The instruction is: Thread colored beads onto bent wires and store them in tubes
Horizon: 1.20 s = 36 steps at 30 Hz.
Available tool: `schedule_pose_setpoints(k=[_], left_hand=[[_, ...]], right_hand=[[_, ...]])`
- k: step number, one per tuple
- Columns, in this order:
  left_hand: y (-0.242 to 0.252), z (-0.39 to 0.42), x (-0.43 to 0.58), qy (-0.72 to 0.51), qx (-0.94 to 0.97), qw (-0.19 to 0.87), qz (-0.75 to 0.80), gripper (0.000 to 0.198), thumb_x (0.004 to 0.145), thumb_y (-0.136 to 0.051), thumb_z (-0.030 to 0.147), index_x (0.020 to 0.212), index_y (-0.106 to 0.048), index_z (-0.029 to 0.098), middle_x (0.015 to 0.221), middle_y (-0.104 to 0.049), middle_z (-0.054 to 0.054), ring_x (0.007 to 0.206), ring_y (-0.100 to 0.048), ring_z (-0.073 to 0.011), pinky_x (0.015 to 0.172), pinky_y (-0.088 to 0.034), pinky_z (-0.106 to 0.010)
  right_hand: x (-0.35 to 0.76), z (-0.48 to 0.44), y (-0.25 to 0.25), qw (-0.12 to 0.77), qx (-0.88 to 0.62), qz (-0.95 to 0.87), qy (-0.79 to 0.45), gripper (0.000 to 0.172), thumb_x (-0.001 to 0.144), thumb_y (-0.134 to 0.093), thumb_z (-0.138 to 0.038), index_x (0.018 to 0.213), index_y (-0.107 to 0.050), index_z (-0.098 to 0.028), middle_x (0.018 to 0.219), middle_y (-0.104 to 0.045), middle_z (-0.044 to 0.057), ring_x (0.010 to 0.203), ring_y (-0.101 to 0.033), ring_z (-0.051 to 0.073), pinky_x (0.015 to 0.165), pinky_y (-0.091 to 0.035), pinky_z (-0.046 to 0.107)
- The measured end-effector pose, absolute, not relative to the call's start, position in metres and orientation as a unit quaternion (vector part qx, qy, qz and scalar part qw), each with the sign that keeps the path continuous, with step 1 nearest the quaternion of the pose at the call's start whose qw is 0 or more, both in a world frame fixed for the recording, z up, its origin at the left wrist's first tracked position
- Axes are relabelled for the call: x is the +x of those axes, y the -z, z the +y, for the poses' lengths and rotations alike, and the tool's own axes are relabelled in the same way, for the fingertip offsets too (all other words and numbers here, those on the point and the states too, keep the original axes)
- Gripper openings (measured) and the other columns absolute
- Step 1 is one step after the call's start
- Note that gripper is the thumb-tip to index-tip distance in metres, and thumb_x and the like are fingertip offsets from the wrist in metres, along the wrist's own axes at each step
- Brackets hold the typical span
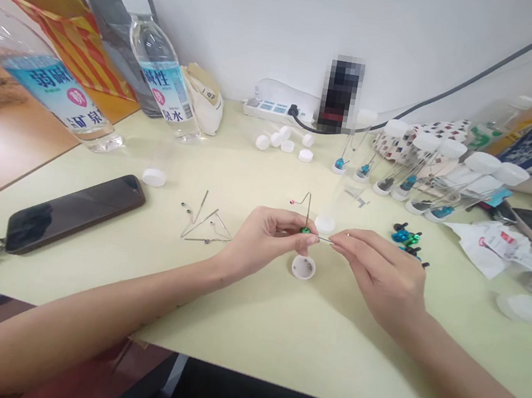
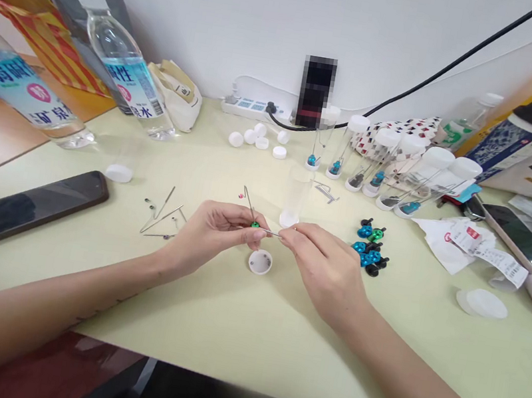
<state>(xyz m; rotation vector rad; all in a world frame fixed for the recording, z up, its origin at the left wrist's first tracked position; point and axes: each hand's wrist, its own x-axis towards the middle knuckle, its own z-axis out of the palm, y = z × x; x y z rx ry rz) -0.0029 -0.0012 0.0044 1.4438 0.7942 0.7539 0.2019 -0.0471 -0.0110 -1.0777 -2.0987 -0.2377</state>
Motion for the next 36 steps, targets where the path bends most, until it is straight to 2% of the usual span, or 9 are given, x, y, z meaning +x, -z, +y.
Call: schedule_pose_setpoints(k=[5,10,13,17,20,23,26,30,36], left_hand=[[-0.002,-0.002,-0.002,-0.331,0.613,0.628,0.345,0.015,0.079,-0.068,0.026,0.087,-0.070,0.014,0.072,-0.065,-0.002,0.069,-0.062,-0.0125,0.070,-0.051,-0.023],[0.002,-0.001,-0.001,-0.351,0.601,0.627,0.350,0.017,0.074,-0.073,0.025,0.088,-0.072,0.015,0.077,-0.068,-0.003,0.071,-0.064,-0.0137,0.074,-0.053,-0.026],[0.003,-0.001,-0.001,-0.357,0.606,0.621,0.347,0.019,0.072,-0.074,0.026,0.088,-0.073,0.015,0.081,-0.069,-0.005,0.074,-0.065,-0.0151,0.076,-0.055,-0.029],[0.003,0.000,-0.002,-0.351,0.621,0.609,0.346,0.020,0.075,-0.071,0.029,0.089,-0.072,0.014,0.084,-0.068,-0.005,0.075,-0.064,-0.0148,0.077,-0.055,-0.030],[0.002,0.000,-0.003,-0.343,0.625,0.609,0.347,0.020,0.078,-0.069,0.029,0.089,-0.071,0.013,0.083,-0.067,-0.004,0.074,-0.063,-0.0138,0.076,-0.054,-0.029],[0.000,0.000,-0.003,-0.338,0.621,0.616,0.347,0.021,0.079,-0.067,0.030,0.090,-0.070,0.013,0.082,-0.067,-0.005,0.072,-0.063,-0.0141,0.074,-0.054,-0.028],[-0.001,0.000,-0.004,-0.339,0.619,0.616,0.349,0.020,0.080,-0.067,0.031,0.089,-0.070,0.013,0.079,-0.068,-0.005,0.072,-0.064,-0.0145,0.072,-0.052,-0.027],[-0.002,0.000,-0.003,-0.345,0.614,0.617,0.350,0.019,0.079,-0.068,0.031,0.088,-0.070,0.014,0.075,-0.068,-0.004,0.071,-0.064,-0.0143,0.071,-0.051,-0.026],[-0.002,0.001,-0.003,-0.346,0.599,0.630,0.354,0.017,0.078,-0.069,0.029,0.087,-0.070,0.015,0.076,-0.068,-0.003,0.070,-0.064,-0.0125,0.071,-0.050,-0.024]], right_hand=[[0.201,-0.047,0.008,0.383,-0.439,-0.811,0.059,0.024,0.090,-0.049,-0.008,0.095,-0.067,-0.023,0.099,-0.068,0.006,0.080,-0.066,0.014,0.067,-0.053,0.026],[0.200,-0.048,0.009,0.398,-0.436,-0.807,0.000,0.022,0.092,-0.048,-0.011,0.098,-0.066,-0.021,0.080,-0.072,0.003,0.072,-0.068,0.014,0.064,-0.054,0.025],[0.196,-0.051,0.010,0.406,-0.470,-0.774,-0.120,0.020,0.093,-0.047,-0.019,0.098,-0.066,-0.021,0.067,-0.068,0.000,0.058,-0.065,0.012,0.057,-0.053,0.024],[0.190,-0.055,0.006,0.399,-0.493,-0.667,-0.392,0.023,0.095,-0.046,-0.032,0.102,-0.063,-0.018,0.058,-0.063,-0.002,0.045,-0.057,0.010,0.045,-0.048,0.021],[0.188,-0.053,0.004,0.406,-0.486,-0.619,-0.463,0.025,0.095,-0.047,-0.035,0.110,-0.058,-0.018,0.058,-0.063,-0.003,0.045,-0.056,0.010,0.045,-0.048,0.021],[0.191,-0.050,0.005,0.424,-0.500,-0.649,-0.387,0.025,0.089,-0.057,-0.034,0.111,-0.057,-0.020,0.071,-0.066,0.000,0.057,-0.061,0.012,0.052,-0.052,0.023],[0.194,-0.047,0.007,0.425,-0.507,-0.711,-0.240,0.027,0.083,-0.066,-0.029,0.108,-0.061,-0.022,0.084,-0.068,0.003,0.072,-0.065,0.015,0.064,-0.055,0.028],[0.196,-0.046,0.009,0.413,-0.453,-0.787,-0.077,0.021,0.088,-0.060,-0.021,0.108,-0.063,-0.023,0.084,-0.069,0.003,0.072,-0.066,0.015,0.068,-0.054,0.029],[0.203,-0.043,0.011,0.358,-0.399,-0.843,0.042,0.030,0.089,-0.057,-0.016,0.118,-0.059,-0.021,0.098,-0.071,0.007,0.085,-0.068,0.017,0.076,-0.055,0.029]])
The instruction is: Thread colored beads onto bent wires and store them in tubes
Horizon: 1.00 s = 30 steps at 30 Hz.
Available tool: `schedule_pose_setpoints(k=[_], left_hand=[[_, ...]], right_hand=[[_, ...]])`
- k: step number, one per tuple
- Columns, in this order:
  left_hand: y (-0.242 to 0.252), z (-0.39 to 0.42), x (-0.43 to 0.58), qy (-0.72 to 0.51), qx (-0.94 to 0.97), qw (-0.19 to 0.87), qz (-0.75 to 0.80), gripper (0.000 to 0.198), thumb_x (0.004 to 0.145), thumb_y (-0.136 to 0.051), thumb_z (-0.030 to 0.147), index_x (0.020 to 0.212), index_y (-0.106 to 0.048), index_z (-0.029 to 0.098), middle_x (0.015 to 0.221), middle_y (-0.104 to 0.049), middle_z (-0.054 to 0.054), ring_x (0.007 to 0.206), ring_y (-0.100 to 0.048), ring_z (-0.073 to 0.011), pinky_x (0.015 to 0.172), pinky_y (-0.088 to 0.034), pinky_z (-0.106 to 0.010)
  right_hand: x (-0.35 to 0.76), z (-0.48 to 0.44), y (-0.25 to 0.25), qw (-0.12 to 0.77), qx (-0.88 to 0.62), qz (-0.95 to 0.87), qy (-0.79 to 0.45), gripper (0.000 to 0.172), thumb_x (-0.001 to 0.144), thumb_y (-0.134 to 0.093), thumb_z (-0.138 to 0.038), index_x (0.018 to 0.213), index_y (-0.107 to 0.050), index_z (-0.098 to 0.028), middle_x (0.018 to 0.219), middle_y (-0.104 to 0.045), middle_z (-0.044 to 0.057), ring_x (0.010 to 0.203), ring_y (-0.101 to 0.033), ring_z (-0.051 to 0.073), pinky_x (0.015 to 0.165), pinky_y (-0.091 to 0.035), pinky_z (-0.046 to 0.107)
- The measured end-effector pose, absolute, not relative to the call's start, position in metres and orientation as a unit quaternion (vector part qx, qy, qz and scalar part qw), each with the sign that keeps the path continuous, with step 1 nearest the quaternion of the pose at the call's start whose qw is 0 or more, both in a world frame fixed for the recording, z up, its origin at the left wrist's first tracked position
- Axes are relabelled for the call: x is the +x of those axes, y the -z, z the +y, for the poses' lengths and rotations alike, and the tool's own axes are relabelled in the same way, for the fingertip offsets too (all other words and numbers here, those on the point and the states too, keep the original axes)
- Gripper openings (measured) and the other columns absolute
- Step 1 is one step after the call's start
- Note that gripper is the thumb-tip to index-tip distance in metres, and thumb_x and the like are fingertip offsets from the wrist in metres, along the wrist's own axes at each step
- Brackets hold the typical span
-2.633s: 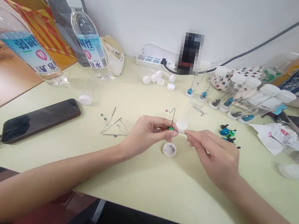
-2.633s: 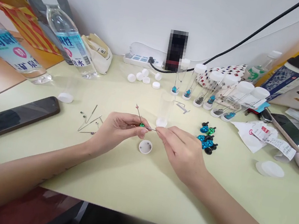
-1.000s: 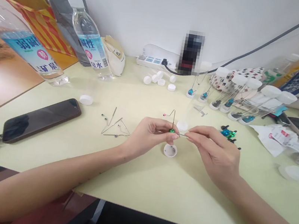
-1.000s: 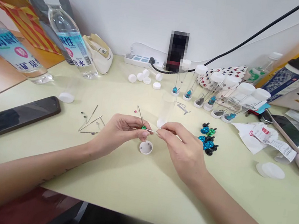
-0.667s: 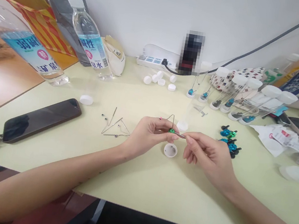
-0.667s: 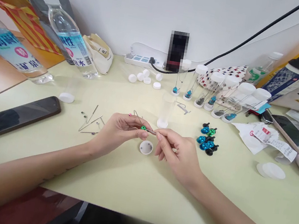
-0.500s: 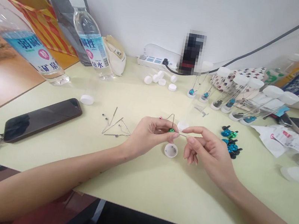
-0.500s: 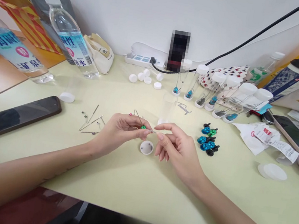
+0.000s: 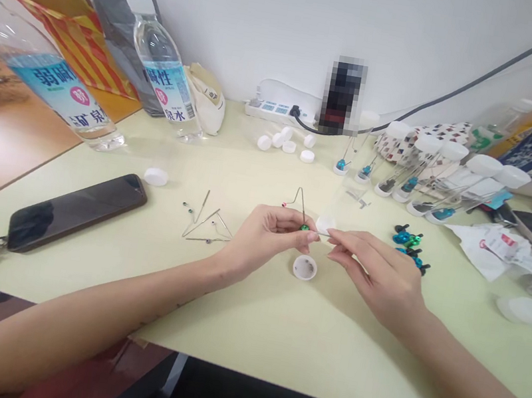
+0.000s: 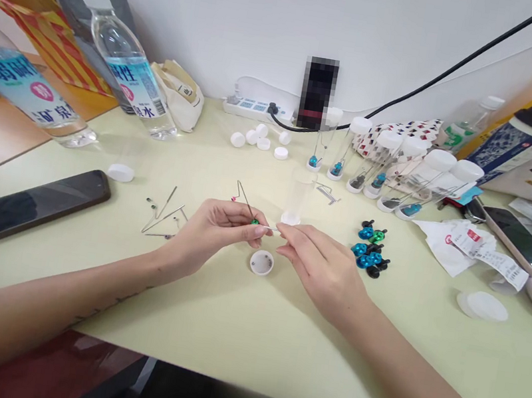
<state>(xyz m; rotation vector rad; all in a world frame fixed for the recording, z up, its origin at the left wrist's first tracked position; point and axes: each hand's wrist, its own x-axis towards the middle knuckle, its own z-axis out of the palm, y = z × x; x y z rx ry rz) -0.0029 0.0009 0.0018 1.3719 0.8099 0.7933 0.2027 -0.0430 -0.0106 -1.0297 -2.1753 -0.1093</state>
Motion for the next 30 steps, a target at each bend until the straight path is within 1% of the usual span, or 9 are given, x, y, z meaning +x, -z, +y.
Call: schedule_pose_setpoints(k=[3,6,9,13,15,17,20,22,30], left_hand=[[0.000,0.002,-0.003,-0.338,0.596,0.635,0.357,0.016,0.078,-0.069,0.028,0.087,-0.070,0.015,0.072,-0.067,-0.002,0.068,-0.063,-0.0115,0.071,-0.049,-0.022],[0.001,0.002,-0.002,-0.326,0.597,0.642,0.354,0.017,0.076,-0.071,0.028,0.087,-0.070,0.014,0.075,-0.067,-0.003,0.069,-0.063,-0.0123,0.070,-0.050,-0.023],[0.003,0.000,-0.002,-0.319,0.601,0.644,0.349,0.018,0.076,-0.070,0.027,0.089,-0.070,0.014,0.077,-0.067,-0.003,0.071,-0.063,-0.0131,0.070,-0.051,-0.024],[0.002,-0.002,-0.002,-0.318,0.618,0.631,0.346,0.017,0.078,-0.068,0.027,0.088,-0.070,0.013,0.077,-0.065,-0.003,0.069,-0.062,-0.0129,0.068,-0.050,-0.024],[0.002,-0.002,-0.002,-0.316,0.619,0.630,0.347,0.017,0.078,-0.068,0.027,0.088,-0.070,0.013,0.079,-0.066,-0.004,0.070,-0.062,-0.0132,0.068,-0.050,-0.024],[0.001,-0.001,-0.002,-0.313,0.614,0.637,0.346,0.017,0.079,-0.068,0.027,0.088,-0.070,0.013,0.078,-0.066,-0.004,0.070,-0.062,-0.0133,0.068,-0.050,-0.024],[0.001,0.001,-0.003,-0.319,0.603,0.646,0.344,0.016,0.079,-0.068,0.027,0.087,-0.070,0.013,0.075,-0.065,-0.003,0.070,-0.062,-0.0120,0.068,-0.049,-0.023],[0.001,0.002,-0.003,-0.321,0.600,0.647,0.344,0.016,0.079,-0.069,0.027,0.087,-0.070,0.013,0.074,-0.065,-0.002,0.069,-0.061,-0.0112,0.067,-0.048,-0.022],[0.005,0.003,-0.003,-0.337,0.587,0.652,0.343,0.015,0.075,-0.071,0.023,0.088,-0.071,0.015,0.073,-0.068,-0.002,0.067,-0.062,-0.0115,0.066,-0.049,-0.023]], right_hand=[[0.206,-0.042,0.009,0.344,-0.376,-0.858,0.070,0.029,0.089,-0.056,-0.013,0.117,-0.059,-0.017,0.098,-0.072,0.009,0.086,-0.069,0.017,0.075,-0.056,0.028],[0.205,-0.043,0.007,0.348,-0.371,-0.860,0.039,0.021,0.091,-0.052,-0.012,0.108,-0.062,-0.015,0.086,-0.073,0.007,0.074,-0.069,0.015,0.064,-0.055,0.025],[0.201,-0.047,0.007,0.372,-0.410,-0.826,-0.105,0.022,0.096,-0.042,-0.015,0.106,-0.062,-0.016,0.071,-0.068,0.001,0.056,-0.064,0.010,0.053,-0.053,0.021],[0.194,-0.051,0.008,0.392,-0.472,-0.704,-0.356,0.024,0.098,-0.038,-0.028,0.107,-0.058,-0.019,0.063,-0.062,-0.003,0.045,-0.058,0.008,0.042,-0.049,0.019],[0.194,-0.051,0.008,0.395,-0.488,-0.679,-0.381,0.023,0.098,-0.039,-0.031,0.108,-0.056,-0.019,0.061,-0.062,-0.003,0.044,-0.058,0.009,0.041,-0.048,0.019],[0.194,-0.049,0.008,0.407,-0.492,-0.712,-0.291,0.020,0.095,-0.046,-0.030,0.107,-0.058,-0.020,0.071,-0.065,0.000,0.050,-0.060,0.010,0.047,-0.050,0.021],[0.198,-0.046,0.010,0.401,-0.467,-0.786,-0.061,0.014,0.090,-0.057,-0.024,0.101,-0.064,-0.020,0.096,-0.066,0.007,0.070,-0.064,0.014,0.063,-0.053,0.026],[0.200,-0.045,0.010,0.377,-0.445,-0.811,0.041,0.013,0.088,-0.057,-0.017,0.097,-0.067,-0.020,0.098,-0.067,0.008,0.078,-0.065,0.016,0.068,-0.053,0.027],[0.203,-0.044,0.009,0.356,-0.401,-0.836,0.118,0.012,0.086,-0.057,-0.007,0.090,-0.065,-0.015,0.089,-0.072,0.008,0.080,-0.067,0.015,0.072,-0.054,0.025]])
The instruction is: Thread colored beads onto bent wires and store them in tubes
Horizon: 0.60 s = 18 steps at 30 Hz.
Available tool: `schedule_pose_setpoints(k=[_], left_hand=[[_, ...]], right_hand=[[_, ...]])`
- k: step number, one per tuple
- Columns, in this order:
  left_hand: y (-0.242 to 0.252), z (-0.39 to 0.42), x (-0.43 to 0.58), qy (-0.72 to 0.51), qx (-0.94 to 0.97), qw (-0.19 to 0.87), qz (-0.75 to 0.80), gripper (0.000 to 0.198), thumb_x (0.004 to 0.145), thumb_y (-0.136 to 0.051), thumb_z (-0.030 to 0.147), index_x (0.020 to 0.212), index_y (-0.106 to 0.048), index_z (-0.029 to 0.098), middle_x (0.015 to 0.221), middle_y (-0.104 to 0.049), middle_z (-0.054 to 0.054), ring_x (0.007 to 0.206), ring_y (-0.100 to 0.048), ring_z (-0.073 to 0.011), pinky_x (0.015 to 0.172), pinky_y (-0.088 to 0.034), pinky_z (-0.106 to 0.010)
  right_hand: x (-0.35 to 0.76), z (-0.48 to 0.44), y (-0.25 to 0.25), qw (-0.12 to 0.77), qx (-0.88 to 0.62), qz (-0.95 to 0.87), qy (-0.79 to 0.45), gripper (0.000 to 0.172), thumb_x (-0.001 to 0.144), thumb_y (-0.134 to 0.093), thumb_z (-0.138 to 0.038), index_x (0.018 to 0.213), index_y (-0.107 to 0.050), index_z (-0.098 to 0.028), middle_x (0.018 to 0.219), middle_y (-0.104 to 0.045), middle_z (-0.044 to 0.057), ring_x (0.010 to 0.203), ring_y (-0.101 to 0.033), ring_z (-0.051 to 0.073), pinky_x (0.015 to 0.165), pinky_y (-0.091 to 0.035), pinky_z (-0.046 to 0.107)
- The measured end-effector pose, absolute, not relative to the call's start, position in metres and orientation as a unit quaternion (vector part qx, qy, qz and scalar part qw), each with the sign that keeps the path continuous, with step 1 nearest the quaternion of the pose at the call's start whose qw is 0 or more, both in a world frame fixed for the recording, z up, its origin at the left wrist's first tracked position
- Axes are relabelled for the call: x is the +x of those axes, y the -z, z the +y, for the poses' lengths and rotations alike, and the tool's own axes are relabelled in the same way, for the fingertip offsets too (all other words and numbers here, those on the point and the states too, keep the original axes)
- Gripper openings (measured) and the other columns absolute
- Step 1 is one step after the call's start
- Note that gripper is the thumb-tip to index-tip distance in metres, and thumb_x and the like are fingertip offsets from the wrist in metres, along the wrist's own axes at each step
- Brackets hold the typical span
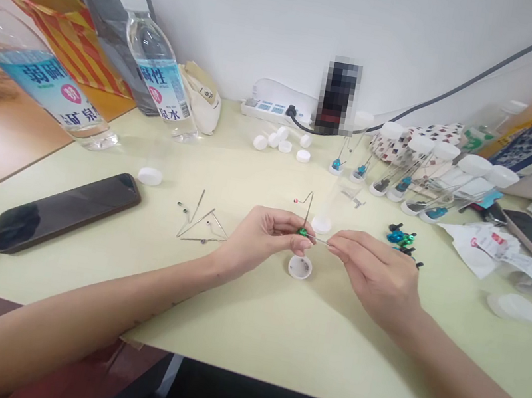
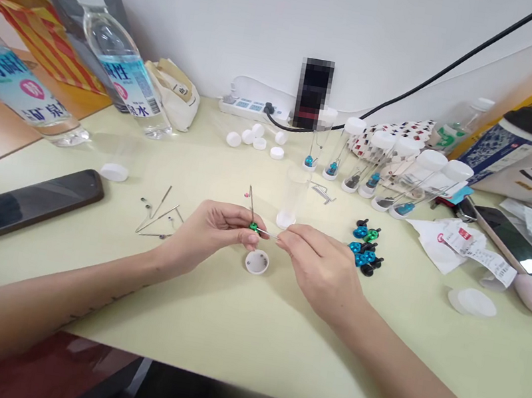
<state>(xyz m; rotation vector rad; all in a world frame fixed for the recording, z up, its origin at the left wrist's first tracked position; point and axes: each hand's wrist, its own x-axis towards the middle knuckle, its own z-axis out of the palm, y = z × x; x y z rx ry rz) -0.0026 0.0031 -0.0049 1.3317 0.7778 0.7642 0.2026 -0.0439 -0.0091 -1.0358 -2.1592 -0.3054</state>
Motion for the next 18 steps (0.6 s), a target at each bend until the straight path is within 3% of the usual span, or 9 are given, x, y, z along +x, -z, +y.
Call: schedule_pose_setpoints(k=[6,10,18], left_hand=[[0.0065,0.0020,-0.0022,-0.342,0.583,0.661,0.325,0.014,0.073,-0.072,0.018,0.086,-0.071,0.015,0.077,-0.070,-0.003,0.072,-0.066,-0.0138,0.071,-0.051,-0.025],[0.0062,0.0015,-0.0017,-0.335,0.579,0.673,0.316,0.011,0.073,-0.072,0.017,0.083,-0.070,0.015,0.078,-0.071,-0.003,0.080,-0.067,-0.0167,0.074,-0.052,-0.026],[0.0036,-0.0016,-0.0009,-0.335,0.577,0.670,0.325,0.012,0.075,-0.071,0.019,0.086,-0.070,0.014,0.079,-0.070,-0.004,0.065,-0.063,-0.0121,0.068,-0.051,-0.026]], right_hand=[[0.2013,-0.0449,0.0081,0.359,-0.388,-0.843,0.095,0.015,0.087,-0.054,-0.003,0.092,-0.060,-0.015,0.104,-0.071,0.011,0.090,-0.067,0.017,0.078,-0.053,0.027],[0.2024,-0.0436,0.0077,0.346,-0.381,-0.854,0.084,0.018,0.089,-0.046,-0.002,0.088,-0.059,-0.014,0.086,-0.070,0.009,0.081,-0.066,0.017,0.072,-0.051,0.027],[0.1979,-0.0445,0.0035,0.369,-0.394,-0.841,0.023,0.024,0.092,-0.038,-0.004,0.083,-0.059,-0.014,0.069,-0.063,0.005,0.062,-0.057,0.012,0.057,-0.045,0.023]])
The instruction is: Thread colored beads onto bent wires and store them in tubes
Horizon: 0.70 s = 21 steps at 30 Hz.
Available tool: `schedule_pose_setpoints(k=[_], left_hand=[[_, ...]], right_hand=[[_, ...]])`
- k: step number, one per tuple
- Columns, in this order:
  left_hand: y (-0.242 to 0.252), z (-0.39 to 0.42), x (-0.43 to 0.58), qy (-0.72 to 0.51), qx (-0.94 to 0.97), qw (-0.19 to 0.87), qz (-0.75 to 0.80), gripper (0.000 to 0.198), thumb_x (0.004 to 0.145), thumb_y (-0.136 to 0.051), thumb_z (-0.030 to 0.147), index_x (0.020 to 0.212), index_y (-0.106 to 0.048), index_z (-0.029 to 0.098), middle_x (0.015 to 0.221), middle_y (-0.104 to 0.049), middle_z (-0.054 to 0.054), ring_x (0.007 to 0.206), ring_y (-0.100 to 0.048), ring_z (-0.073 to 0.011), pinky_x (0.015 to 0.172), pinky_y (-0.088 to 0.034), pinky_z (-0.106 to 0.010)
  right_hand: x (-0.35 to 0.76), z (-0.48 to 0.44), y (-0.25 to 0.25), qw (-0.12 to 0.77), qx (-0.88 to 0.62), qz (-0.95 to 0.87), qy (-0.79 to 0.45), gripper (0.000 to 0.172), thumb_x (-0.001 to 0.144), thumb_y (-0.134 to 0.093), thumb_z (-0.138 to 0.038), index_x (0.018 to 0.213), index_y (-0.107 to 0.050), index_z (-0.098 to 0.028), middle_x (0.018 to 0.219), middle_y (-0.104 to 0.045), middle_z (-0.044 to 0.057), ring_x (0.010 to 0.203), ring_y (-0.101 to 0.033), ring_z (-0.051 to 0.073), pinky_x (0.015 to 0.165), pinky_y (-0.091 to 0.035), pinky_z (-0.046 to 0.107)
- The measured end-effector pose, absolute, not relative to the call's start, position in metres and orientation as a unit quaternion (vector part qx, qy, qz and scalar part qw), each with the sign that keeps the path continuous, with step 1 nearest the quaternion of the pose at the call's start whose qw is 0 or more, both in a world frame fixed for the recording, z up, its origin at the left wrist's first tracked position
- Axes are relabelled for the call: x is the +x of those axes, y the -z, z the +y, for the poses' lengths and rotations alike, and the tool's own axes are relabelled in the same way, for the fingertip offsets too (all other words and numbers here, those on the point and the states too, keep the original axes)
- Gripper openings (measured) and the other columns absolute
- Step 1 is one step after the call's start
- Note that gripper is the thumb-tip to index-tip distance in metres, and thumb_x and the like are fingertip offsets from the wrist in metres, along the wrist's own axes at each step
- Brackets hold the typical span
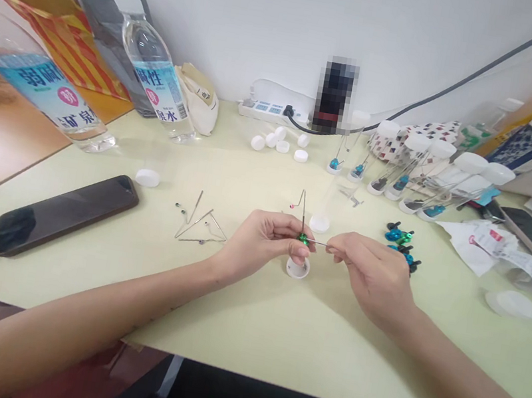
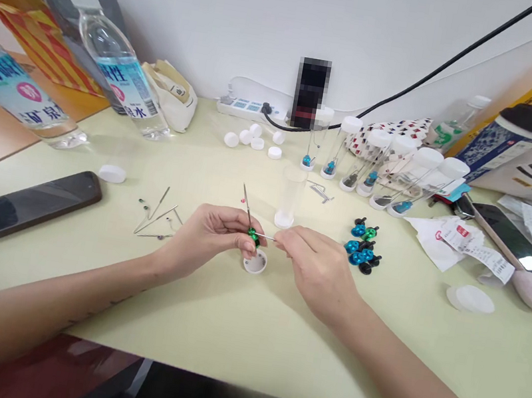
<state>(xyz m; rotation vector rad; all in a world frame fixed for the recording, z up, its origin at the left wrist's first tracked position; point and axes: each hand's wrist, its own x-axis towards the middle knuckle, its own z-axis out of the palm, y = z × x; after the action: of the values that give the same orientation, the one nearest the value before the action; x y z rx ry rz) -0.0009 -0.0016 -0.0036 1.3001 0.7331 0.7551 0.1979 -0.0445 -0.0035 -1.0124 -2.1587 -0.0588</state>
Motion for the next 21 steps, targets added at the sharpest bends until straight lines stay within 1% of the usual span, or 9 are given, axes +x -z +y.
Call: schedule_pose_setpoints(k=[2,4,6,8,10,14,18,21], left_hand=[[0.004,0.000,-0.001,-0.332,0.582,0.666,0.328,0.013,0.077,-0.069,0.021,0.087,-0.070,0.014,0.075,-0.069,-0.003,0.065,-0.063,-0.0123,0.068,-0.050,-0.026],[0.006,0.005,-0.002,-0.336,0.583,0.659,0.335,0.015,0.079,-0.068,0.024,0.089,-0.070,0.014,0.074,-0.068,-0.004,0.064,-0.062,-0.0119,0.068,-0.049,-0.025],[0.008,0.010,-0.003,-0.355,0.572,0.656,0.342,0.018,0.081,-0.066,0.028,0.091,-0.069,0.013,0.081,-0.069,-0.005,0.065,-0.061,-0.0113,0.069,-0.048,-0.026],[0.010,0.016,-0.006,-0.379,0.548,0.662,0.342,0.022,0.084,-0.063,0.030,0.096,-0.068,0.012,0.088,-0.069,-0.007,0.068,-0.060,-0.0111,0.071,-0.048,-0.026],[0.012,0.021,-0.008,-0.392,0.520,0.681,0.335,0.025,0.086,-0.061,0.030,0.101,-0.067,0.012,0.092,-0.069,-0.009,0.072,-0.059,-0.0112,0.074,-0.047,-0.026],[0.013,0.025,-0.010,-0.393,0.479,0.718,0.317,0.026,0.088,-0.058,0.028,0.106,-0.066,0.011,0.096,-0.069,-0.010,0.079,-0.059,-0.0116,0.081,-0.045,-0.027],[0.013,0.023,-0.009,-0.383,0.475,0.731,0.305,0.025,0.086,-0.061,0.027,0.106,-0.067,0.012,0.095,-0.069,-0.008,0.082,-0.059,-0.0117,0.085,-0.043,-0.027],[0.013,0.023,-0.008,-0.380,0.483,0.726,0.310,0.024,0.082,-0.066,0.027,0.103,-0.067,0.013,0.095,-0.068,-0.007,0.081,-0.058,-0.0116,0.082,-0.044,-0.027]], right_hand=[[0.198,-0.043,0.005,0.376,-0.390,-0.840,0.029,0.022,0.092,-0.040,-0.006,0.085,-0.059,-0.014,0.073,-0.065,0.006,0.066,-0.059,0.013,0.059,-0.047,0.024],[0.199,-0.041,0.006,0.375,-0.394,-0.838,0.043,0.019,0.092,-0.044,-0.007,0.086,-0.060,-0.014,0.080,-0.067,0.009,0.072,-0.062,0.015,0.064,-0.048,0.025],[0.202,-0.039,0.008,0.369,-0.405,-0.834,0.066,0.016,0.091,-0.047,-0.008,0.088,-0.062,-0.013,0.086,-0.068,0.011,0.079,-0.063,0.017,0.069,-0.049,0.027],[0.205,-0.036,0.009,0.354,-0.419,-0.831,0.090,0.013,0.090,-0.050,-0.010,0.089,-0.063,-0.012,0.087,-0.069,0.011,0.080,-0.063,0.018,0.072,-0.049,0.028],[0.208,-0.033,0.010,0.319,-0.426,-0.840,0.107,0.014,0.091,-0.051,-0.014,0.087,-0.064,-0.012,0.085,-0.069,0.010,0.079,-0.063,0.019,0.071,-0.048,0.029],[0.211,-0.028,0.013,0.229,-0.437,-0.863,0.114,0.023,0.093,-0.048,-0.020,0.081,-0.067,-0.014,0.077,-0.068,0.007,0.071,-0.062,0.018,0.065,-0.044,0.029],[0.211,-0.026,0.015,0.191,-0.459,-0.862,0.106,0.024,0.093,-0.048,-0.023,0.081,-0.068,-0.016,0.074,-0.067,0.005,0.068,-0.060,0.017,0.063,-0.040,0.029],[0.210,-0.025,0.014,0.154,-0.468,-0.866,0.088,0.021,0.092,-0.049,-0.023,0.084,-0.068,-0.016,0.076,-0.067,0.005,0.069,-0.059,0.018,0.063,-0.038,0.030]])
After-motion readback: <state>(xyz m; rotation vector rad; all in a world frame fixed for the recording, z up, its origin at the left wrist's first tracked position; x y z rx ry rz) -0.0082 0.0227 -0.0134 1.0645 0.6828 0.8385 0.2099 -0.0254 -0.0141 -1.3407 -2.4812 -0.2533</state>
